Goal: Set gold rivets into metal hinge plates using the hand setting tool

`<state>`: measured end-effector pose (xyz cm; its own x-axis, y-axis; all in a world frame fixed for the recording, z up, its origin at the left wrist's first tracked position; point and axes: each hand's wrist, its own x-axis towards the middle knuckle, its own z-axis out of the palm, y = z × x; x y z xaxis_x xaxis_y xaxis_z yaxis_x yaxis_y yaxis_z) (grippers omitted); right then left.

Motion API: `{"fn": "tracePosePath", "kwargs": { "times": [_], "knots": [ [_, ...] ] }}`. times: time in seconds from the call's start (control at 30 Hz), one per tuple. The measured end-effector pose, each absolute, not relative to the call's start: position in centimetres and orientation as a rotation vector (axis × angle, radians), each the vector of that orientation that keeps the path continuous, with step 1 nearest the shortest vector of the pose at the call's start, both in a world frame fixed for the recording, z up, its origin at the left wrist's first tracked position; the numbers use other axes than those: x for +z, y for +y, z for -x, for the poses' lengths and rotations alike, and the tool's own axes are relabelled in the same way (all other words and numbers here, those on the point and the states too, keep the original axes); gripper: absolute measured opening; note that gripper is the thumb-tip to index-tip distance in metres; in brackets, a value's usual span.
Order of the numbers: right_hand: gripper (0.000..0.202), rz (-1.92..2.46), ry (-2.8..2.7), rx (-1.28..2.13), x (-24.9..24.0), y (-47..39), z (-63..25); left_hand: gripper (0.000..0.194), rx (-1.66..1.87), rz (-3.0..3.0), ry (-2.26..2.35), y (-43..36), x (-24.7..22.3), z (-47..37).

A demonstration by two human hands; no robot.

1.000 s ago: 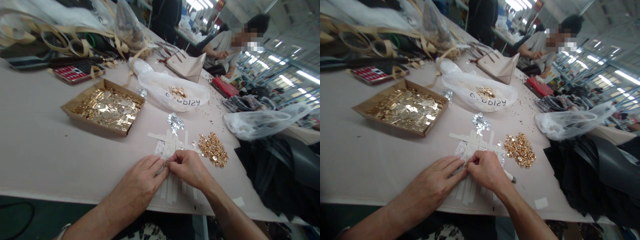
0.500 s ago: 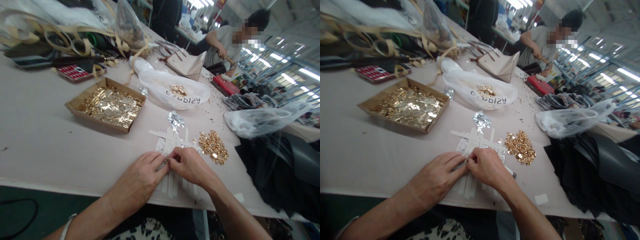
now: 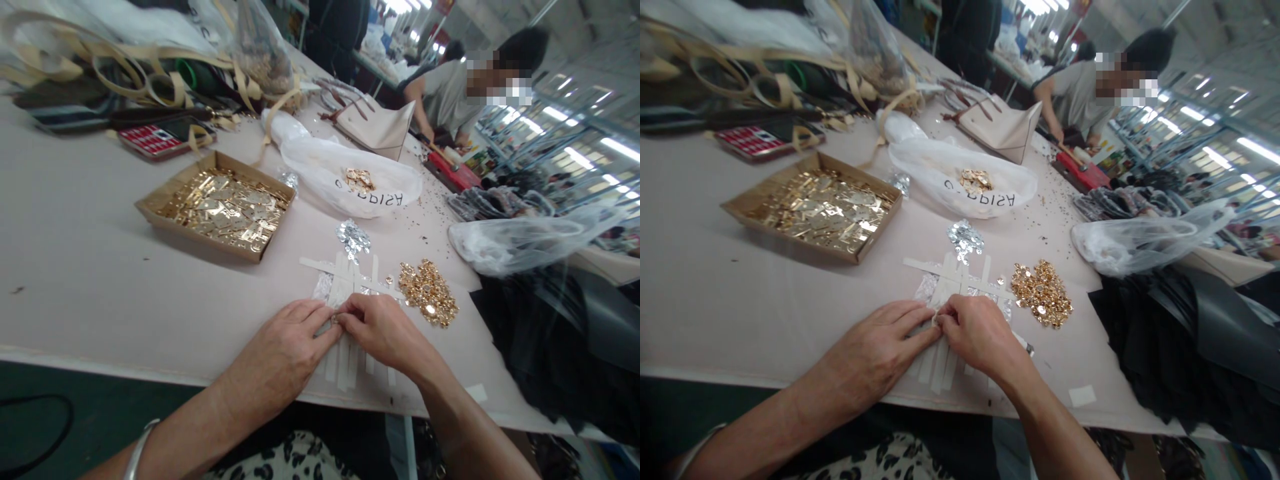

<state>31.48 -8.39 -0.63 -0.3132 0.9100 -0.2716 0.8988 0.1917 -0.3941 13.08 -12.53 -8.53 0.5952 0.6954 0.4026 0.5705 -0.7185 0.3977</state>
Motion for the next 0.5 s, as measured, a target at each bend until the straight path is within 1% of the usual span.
{"fn": "tracePosePath", "kwargs": {
  "times": [0.07,0.17,0.2,0.23,0.37,0.43,0.5],
  "knots": [
    [0.009,1.748,-2.359,0.639,-0.7,-9.0,-32.6,0.024,0.816,-2.604,1.047,-12.5,-8.7,-13.1],
    [0.022,1.686,-2.346,0.321,-1.6,-10.0,-35.1,0.022,0.864,-2.631,1.04,-12.7,-8.9,-13.2],
    [0.026,1.69,-2.353,0.269,-2.1,-10.3,-35.9,0.023,0.878,-2.639,1.037,-12.8,-9.0,-13.1],
    [0.027,1.695,-2.351,0.264,-2.5,-10.6,-36.7,0.024,0.886,-2.645,1.033,-12.8,-9.0,-13.1],
    [0.015,1.744,-2.165,0.411,-3.0,-11.5,-38.5,0.027,0.871,-2.662,1.033,-12.9,-8.7,-13.0],
    [0.017,1.76,-1.871,0.503,-2.2,-11.6,-38.7,0.028,0.861,-2.675,1.032,-12.7,-8.4,-12.9],
    [0.02,1.61,-1.418,0.642,-1.3,-11.3,-38.4,0.028,0.86,-2.687,1.031,-12.5,-8.1,-13.0]
  ]
}}
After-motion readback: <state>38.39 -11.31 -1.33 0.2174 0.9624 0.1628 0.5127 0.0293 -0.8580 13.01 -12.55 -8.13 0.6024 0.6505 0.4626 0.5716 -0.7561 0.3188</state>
